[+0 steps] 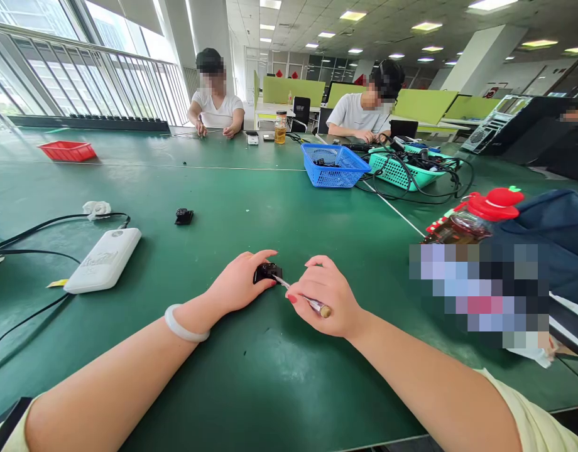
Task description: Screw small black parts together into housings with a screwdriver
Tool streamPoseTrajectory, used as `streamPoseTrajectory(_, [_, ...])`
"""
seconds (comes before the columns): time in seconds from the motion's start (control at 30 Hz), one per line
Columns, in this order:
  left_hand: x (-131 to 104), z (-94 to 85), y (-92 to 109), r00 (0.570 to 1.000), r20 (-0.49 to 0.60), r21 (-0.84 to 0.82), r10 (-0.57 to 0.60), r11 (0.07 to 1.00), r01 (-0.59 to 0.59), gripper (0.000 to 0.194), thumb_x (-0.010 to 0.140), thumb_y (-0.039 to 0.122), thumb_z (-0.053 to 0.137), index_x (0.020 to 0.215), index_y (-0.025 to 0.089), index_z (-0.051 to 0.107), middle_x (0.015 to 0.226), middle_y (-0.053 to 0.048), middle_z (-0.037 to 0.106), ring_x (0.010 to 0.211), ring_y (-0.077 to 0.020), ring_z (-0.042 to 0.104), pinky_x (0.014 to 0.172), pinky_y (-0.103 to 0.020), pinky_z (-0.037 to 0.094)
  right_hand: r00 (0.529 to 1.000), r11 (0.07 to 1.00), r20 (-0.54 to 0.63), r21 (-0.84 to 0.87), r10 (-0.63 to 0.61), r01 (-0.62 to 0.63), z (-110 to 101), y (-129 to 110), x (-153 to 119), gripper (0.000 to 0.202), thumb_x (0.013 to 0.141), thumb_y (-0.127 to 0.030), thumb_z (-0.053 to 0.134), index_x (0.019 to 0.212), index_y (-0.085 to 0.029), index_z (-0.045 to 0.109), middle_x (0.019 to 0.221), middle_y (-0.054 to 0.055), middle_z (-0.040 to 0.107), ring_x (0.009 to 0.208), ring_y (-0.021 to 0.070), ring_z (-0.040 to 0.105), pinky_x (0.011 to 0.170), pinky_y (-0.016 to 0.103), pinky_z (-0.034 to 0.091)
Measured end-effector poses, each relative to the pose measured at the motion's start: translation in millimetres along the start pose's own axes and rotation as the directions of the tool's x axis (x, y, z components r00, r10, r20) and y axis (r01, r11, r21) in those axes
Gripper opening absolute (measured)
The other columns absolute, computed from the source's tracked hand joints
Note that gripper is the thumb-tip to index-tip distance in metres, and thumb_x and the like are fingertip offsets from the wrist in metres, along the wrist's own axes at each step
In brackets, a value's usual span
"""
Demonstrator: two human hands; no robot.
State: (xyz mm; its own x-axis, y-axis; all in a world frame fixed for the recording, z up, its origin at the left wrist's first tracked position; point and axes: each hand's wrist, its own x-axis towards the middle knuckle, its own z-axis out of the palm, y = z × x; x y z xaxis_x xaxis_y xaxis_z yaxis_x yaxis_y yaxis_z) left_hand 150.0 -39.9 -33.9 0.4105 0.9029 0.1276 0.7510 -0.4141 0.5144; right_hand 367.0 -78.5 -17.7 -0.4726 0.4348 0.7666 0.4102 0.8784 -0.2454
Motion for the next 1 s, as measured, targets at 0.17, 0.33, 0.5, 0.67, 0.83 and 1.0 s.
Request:
streamPoseTrajectory(0.17, [-0.3, 2.9, -2.7, 1.000, 0.012, 0.011, 0.012, 1.000, -0.012, 0.055, 0.087, 0.039, 0.066, 0.140, 0.029, 0.053, 0.106, -0.007, 0.068, 0.104, -0.0279, 0.063, 0.093, -0.044, 0.051, 1.000, 0.999, -0.002, -0.043, -0.003, 0.003, -0.7, -1.0, 0.2, 0.019, 0.090, -0.019, 0.052, 0.074, -0.023, 0.062, 0.059, -0.005, 0.063, 0.053, 0.0109, 0.051, 0.084, 0.036, 0.044])
streamPoseTrajectory(0.33, [1.8, 4.0, -2.5, 0.999, 0.006, 0.023, 0.032, 0.999, -0.032, 0.056, 0.086, 0.038, 0.067, 0.139, 0.029, 0.054, 0.102, -0.007, 0.067, 0.101, -0.0273, 0.062, 0.092, -0.043, 0.051, 1.000, 0.999, -0.011, -0.044, -0.027, 0.027, -1.8, -2.9, 0.3, 0.018, 0.089, -0.018, 0.054, 0.075, -0.023, 0.062, 0.059, -0.005, 0.061, 0.053, 0.0107, 0.050, 0.086, 0.036, 0.044])
streamPoseTrajectory(0.5, [2.6, 3.1, -0.5, 0.998, 0.001, 0.035, 0.059, 0.998, -0.059, 0.055, 0.085, 0.040, 0.067, 0.138, 0.029, 0.054, 0.095, -0.005, 0.066, 0.098, -0.0271, 0.062, 0.090, -0.042, 0.051, 0.999, 0.997, 0.005, -0.068, -0.037, 0.037, -1.9, -4.8, 0.5, 0.019, 0.089, -0.019, 0.053, 0.074, -0.024, 0.062, 0.058, -0.005, 0.060, 0.053, 0.0109, 0.049, 0.087, 0.037, 0.043])
streamPoseTrajectory(0.67, [2.4, 4.8, -3.4, 0.998, 0.019, 0.029, 0.060, 0.998, -0.061, 0.057, 0.085, 0.039, 0.067, 0.139, 0.028, 0.053, 0.094, -0.005, 0.066, 0.098, -0.0274, 0.062, 0.089, -0.042, 0.052, 0.998, 0.994, 0.035, -0.091, -0.055, 0.058, 0.3, -4.7, 0.4, 0.019, 0.090, -0.019, 0.054, 0.073, -0.023, 0.062, 0.058, -0.005, 0.061, 0.053, 0.0108, 0.050, 0.089, 0.037, 0.044])
streamPoseTrajectory(0.83, [3.0, -0.9, 0.7, 0.992, -0.062, -0.011, 0.112, 0.994, -0.113, 0.049, 0.089, 0.038, 0.060, 0.136, 0.026, 0.054, 0.114, -0.008, 0.068, 0.114, -0.0286, 0.058, 0.100, -0.047, 0.048, 0.996, 0.993, 0.081, -0.109, -0.047, 0.056, 1.9, -3.0, -0.4, 0.019, 0.091, -0.021, 0.054, 0.075, -0.023, 0.063, 0.060, -0.004, 0.063, 0.055, 0.0115, 0.052, 0.092, 0.039, 0.043])
streamPoseTrajectory(1.0, [-27.9, -17.3, 23.6, 0.905, -0.378, 0.085, 0.195, 0.981, -0.176, 0.022, 0.095, 0.037, 0.050, 0.108, 0.027, 0.065, 0.115, -0.007, 0.069, 0.112, -0.0286, 0.059, 0.103, -0.052, 0.047, 0.995, 0.990, 0.080, -0.123, -0.062, 0.071, 0.3, -3.0, 0.0, 0.017, 0.090, -0.021, 0.057, 0.074, -0.022, 0.063, 0.060, -0.004, 0.061, 0.055, 0.0114, 0.051, 0.092, 0.037, 0.042])
